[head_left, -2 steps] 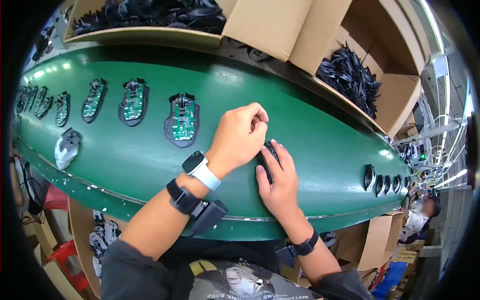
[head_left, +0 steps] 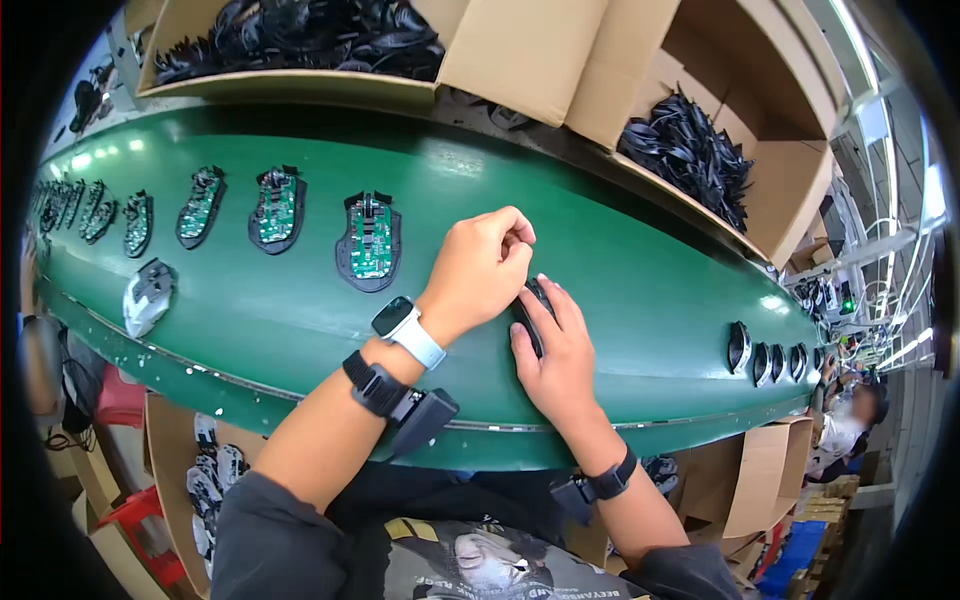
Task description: The person assembles computer mice on a green workbench. They pick up a white mouse base, attach a black plastic shell, and place the completed unit into a cardboard box. The process is repeated for multiple units throughout the clip.
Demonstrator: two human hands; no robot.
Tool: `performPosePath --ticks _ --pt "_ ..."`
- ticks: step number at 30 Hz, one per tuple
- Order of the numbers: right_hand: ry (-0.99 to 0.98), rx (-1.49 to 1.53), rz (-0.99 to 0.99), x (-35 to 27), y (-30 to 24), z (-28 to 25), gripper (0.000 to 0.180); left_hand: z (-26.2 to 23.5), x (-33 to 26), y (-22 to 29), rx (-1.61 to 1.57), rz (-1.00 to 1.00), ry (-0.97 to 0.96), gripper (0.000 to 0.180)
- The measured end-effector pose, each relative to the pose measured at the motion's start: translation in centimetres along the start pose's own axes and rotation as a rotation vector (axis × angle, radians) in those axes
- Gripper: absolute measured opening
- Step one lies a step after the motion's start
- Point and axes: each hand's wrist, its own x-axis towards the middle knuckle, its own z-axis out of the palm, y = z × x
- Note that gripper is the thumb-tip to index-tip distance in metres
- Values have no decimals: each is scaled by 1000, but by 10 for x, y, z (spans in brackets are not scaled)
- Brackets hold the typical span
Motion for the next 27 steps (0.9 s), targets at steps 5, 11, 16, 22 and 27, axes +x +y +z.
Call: performPosePath --ticks 5,11,16,22,27 --pt "40 70 -78 4 13 -8 44 -26 -17 26 258 162 -194 15" --pt "-101 63 -87 10 83 -65 42 -78 -69 31 253 57 -90 6" --pt "-171 40 -84 -1 97 -61 41 -79 -89 18 174 36 15 4" --pt "-101 -23 -131 -3 102 -52 40 -79 -92 24 287 166 -59 9" --pt "-96 -20 -146 1 107 -55 38 -63 -94 -6 365 343 -3 17"
